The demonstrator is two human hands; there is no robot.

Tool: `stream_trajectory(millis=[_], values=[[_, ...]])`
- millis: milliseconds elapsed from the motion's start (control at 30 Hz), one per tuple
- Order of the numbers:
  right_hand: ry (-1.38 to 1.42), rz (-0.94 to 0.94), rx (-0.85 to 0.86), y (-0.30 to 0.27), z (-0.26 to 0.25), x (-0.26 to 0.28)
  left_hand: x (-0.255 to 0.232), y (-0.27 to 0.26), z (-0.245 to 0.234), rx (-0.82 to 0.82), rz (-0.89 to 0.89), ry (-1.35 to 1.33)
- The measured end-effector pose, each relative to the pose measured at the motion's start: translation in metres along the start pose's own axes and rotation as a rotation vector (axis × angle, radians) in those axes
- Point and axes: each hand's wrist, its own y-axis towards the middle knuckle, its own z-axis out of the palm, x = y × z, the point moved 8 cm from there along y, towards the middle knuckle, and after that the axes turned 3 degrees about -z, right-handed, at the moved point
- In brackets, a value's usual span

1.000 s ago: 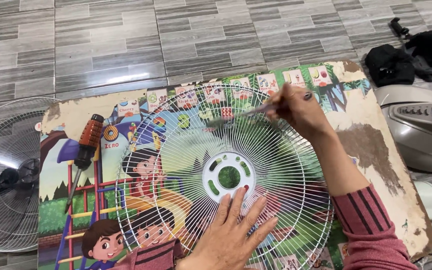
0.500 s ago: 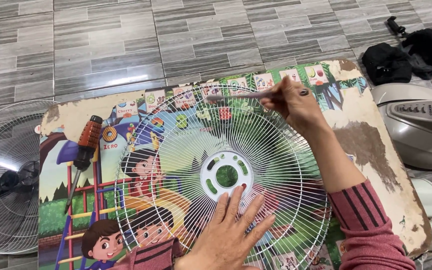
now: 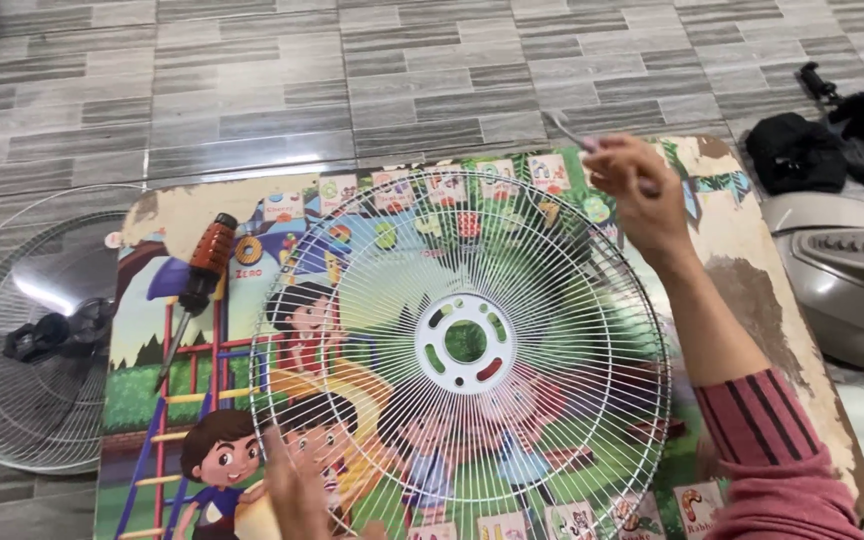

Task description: Cleaning a fan grill using a brush, cotton swab, and screwdriver

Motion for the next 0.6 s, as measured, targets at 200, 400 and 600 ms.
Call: stream_trajectory(millis=[200,400,600], values=[[-0.373,-0.160,0.363,-0.032,0.034,0.023,0.059,0.002,0.012,-0.283,-0.323,-0.075],[-0.548,-0.242,0.356,-0.049,0.032,0.038,0.020,0.079,-0.015,-0.054,-0.333,-0.149],[-0.706,-0.254,0.251,-0.091,0.007,0.053,0.049,0.138,-0.027,0.125,-0.254,0.037]])
